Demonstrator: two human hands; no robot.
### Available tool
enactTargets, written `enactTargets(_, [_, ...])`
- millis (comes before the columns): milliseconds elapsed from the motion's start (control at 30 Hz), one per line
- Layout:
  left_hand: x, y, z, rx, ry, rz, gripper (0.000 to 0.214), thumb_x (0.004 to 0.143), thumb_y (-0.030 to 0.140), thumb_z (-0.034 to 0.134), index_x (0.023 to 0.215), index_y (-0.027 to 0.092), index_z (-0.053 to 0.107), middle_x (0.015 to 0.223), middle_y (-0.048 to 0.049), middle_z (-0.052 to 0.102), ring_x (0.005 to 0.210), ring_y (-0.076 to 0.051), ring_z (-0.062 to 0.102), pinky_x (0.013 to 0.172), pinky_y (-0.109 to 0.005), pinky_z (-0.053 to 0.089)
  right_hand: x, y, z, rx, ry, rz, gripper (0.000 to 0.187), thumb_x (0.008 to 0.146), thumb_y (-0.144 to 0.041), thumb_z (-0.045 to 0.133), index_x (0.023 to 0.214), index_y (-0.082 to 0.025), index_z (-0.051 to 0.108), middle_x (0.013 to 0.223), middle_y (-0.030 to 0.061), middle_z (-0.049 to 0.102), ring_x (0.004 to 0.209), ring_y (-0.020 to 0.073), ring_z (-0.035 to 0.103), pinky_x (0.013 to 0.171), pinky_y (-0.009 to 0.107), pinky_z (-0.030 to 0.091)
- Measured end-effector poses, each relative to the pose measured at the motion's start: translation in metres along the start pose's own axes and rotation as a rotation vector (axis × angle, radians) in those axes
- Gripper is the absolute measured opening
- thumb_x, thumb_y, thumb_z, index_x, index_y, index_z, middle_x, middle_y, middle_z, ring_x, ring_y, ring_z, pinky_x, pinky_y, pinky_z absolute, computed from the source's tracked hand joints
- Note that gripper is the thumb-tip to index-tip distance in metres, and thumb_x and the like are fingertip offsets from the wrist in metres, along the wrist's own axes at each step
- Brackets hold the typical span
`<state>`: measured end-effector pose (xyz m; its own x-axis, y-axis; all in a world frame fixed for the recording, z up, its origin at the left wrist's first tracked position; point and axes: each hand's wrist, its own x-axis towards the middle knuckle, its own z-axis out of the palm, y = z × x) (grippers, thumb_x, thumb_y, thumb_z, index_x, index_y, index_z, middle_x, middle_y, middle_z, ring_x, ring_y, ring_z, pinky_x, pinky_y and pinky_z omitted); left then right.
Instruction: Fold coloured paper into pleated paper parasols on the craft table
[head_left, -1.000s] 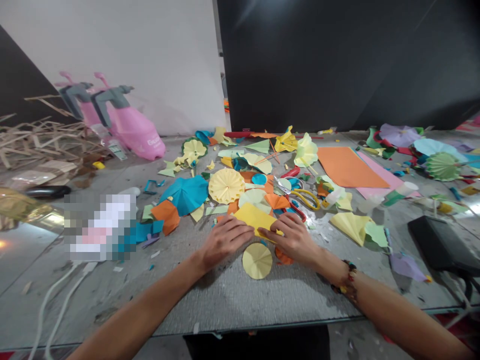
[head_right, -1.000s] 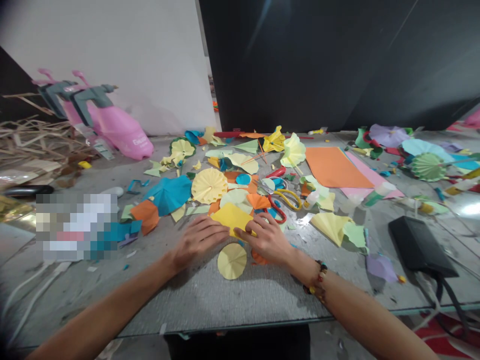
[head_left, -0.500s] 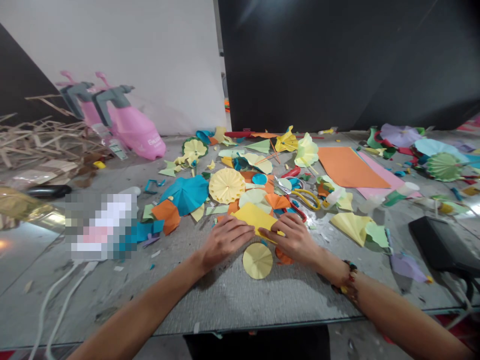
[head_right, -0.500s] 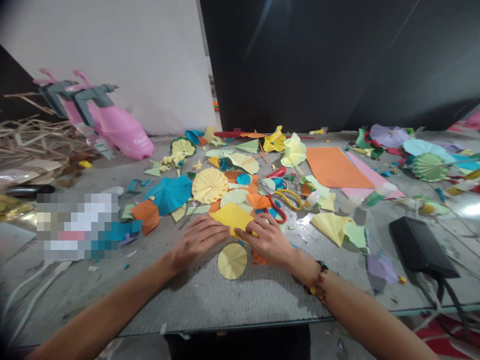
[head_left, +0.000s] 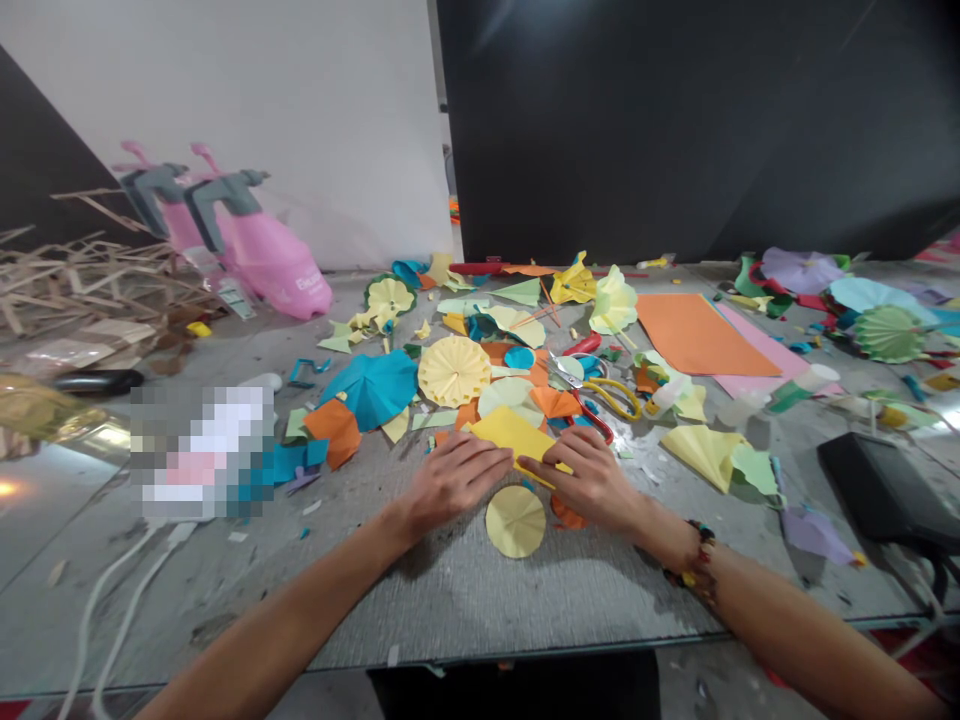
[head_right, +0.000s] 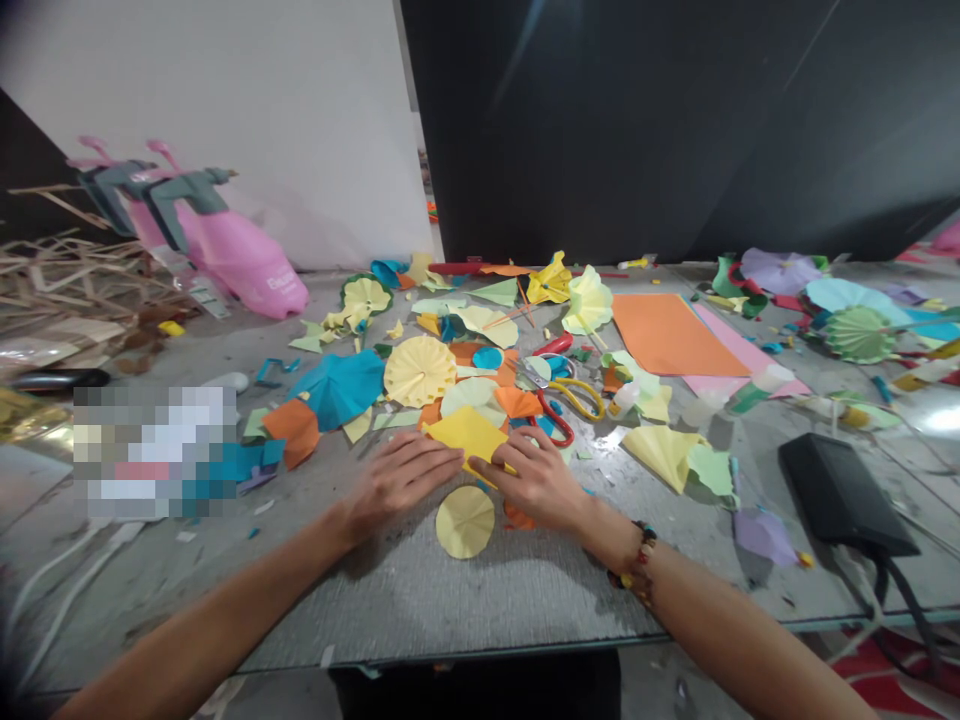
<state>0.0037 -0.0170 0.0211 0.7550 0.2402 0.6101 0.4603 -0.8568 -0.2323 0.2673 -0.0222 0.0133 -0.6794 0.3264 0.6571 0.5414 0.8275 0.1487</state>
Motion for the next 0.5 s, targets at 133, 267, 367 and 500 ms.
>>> enactTargets(133, [-0.0013, -0.0004, 0.0011, -0.016, 0.009, 0.003, 0.026, 0.103, 0.011, 0.053, 0.124, 0.013, 0.067, 0.117, -0.0094, 0.077, 0.105, -0.02, 0.069, 0.094, -0.036, 0.051, -0.0008, 0.0001, 0.0008, -0.006, 0.006, 0.004, 0.028, 0.101, -0.01, 0.06, 0.125, -0.021, 0.067, 0.08, -0.0006, 0.066, 0.08, 0.0155, 0.058, 0.086, 0.034, 0.042])
enactTargets(267, [-0.0005, 0.0008, -0.001, -0.041, 0.053, -0.023, 0.021, 0.102, 0.011, 0.055, 0.116, 0.014, 0.069, 0.112, -0.0073, 0.078, 0.102, -0.018, 0.07, 0.093, -0.034, 0.051, -0.0007, 0.0001, 0.0018, 0.002, 0.021, 0.005, 0.032, 0.101, -0.012, 0.06, 0.132, -0.023, 0.064, 0.08, -0.0013, 0.067, 0.078, 0.0155, 0.058, 0.086, 0.035, 0.042])
enactTargets(367, [0.0012, 0.0022, -0.0026, -0.07, 0.108, -0.037, 0.016, 0.101, 0.01, 0.057, 0.111, 0.014, 0.07, 0.108, -0.0056, 0.079, 0.098, -0.017, 0.07, 0.091, -0.033, 0.051, -0.002, 0.0005, 0.0028, 0.015, 0.021, 0.004, 0.032, 0.101, -0.012, 0.06, 0.131, -0.023, 0.064, 0.08, -0.0008, 0.067, 0.079, 0.016, 0.058, 0.086, 0.035, 0.042])
enactTargets(500, [0.0027, 0.0027, -0.0039, -0.095, 0.137, -0.034, 0.015, 0.103, 0.01, 0.055, 0.108, 0.013, 0.069, 0.105, -0.0053, 0.079, 0.096, -0.017, 0.071, 0.089, -0.033, 0.051, -0.0036, 0.0011, 0.0035, 0.013, 0.018, -0.002, 0.031, 0.1, -0.012, 0.061, 0.13, -0.021, 0.065, 0.081, -0.0003, 0.067, 0.079, 0.0168, 0.058, 0.087, 0.036, 0.042])
